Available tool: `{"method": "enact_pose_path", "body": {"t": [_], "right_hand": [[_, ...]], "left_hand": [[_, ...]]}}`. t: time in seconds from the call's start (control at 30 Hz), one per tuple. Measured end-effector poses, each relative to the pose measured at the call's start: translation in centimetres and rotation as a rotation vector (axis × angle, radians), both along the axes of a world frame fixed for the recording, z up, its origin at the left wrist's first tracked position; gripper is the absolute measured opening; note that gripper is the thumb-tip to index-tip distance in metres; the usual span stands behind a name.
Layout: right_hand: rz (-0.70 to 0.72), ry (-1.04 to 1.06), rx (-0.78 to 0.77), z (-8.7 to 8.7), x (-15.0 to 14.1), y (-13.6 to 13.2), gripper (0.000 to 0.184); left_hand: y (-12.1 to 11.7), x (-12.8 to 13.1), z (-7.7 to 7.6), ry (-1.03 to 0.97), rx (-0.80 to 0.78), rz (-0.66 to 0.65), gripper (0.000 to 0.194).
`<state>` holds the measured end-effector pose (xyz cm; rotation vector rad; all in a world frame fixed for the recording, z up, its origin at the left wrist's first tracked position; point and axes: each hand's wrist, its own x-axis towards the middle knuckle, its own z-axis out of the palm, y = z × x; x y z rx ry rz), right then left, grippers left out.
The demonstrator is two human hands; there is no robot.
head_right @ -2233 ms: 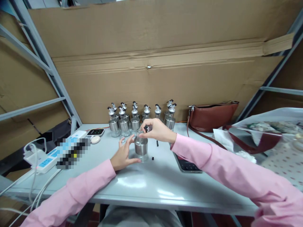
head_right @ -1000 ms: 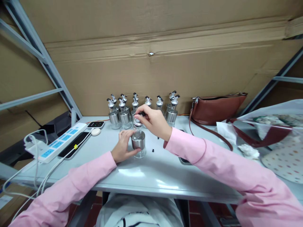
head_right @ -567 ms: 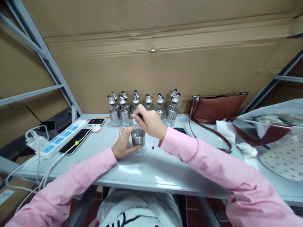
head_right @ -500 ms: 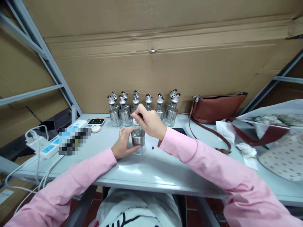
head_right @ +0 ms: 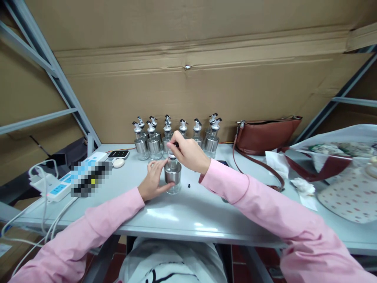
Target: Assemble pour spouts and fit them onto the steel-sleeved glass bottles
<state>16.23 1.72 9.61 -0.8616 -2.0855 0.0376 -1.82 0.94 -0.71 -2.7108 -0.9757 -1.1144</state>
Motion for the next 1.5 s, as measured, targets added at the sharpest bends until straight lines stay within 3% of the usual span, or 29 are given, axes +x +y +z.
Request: {"method": "enact_pose_path", "body": {"t": [0.23,0.33,0.47,0.63,0.8,1.13,1.3,1.37,1.5], "right_hand": [[-0.323,0.040,0.169,3.2,3.5,2.8,0.015],[-0.423,0.042,0.209,3.7,5.3,4.5,0.016],[-0.540,0.033,0.163,3.1,7.2,6.3,0.018],[-0.597,-0.034,0.109,1.7,7.9,7.9,0.018],[-0.618,-0.163,0.067,0.7,7.4,9.5,0.020],[-0.631,-0.190,-0.032,0.4,6.4,11.4,0.016],[-0.530,-0.062,-0.155,0.6,7.5,10.0,0.031],[-0.528,-0.103,-0.032,0.8,7.5,7.9,0.033],[-0.517,-0.182,0.125,0.5,5.3,2.1,0.012]], "left_hand": [[-0.1,-0.2,0.1,0.011,-0.026,0.046,0.070],[-0.2,0.0,0.3,0.060,-0.067,0.065,0.066],[0.4,-0.4,1.3,0.077,-0.126,0.213,0.053],[2.3,-2.7,2.3,-0.079,-0.225,0.416,0.030],[3.1,-4.4,1.6,-0.134,-0.353,0.438,0.022],[2.6,-4.2,1.5,-0.010,-0.532,0.546,0.025],[3.0,-5.3,1.7,-0.028,-0.580,0.504,0.022],[3.4,-5.6,1.8,0.004,-0.554,0.524,0.017],[4.6,-5.2,1.8,0.092,-0.544,0.569,0.022]]}}
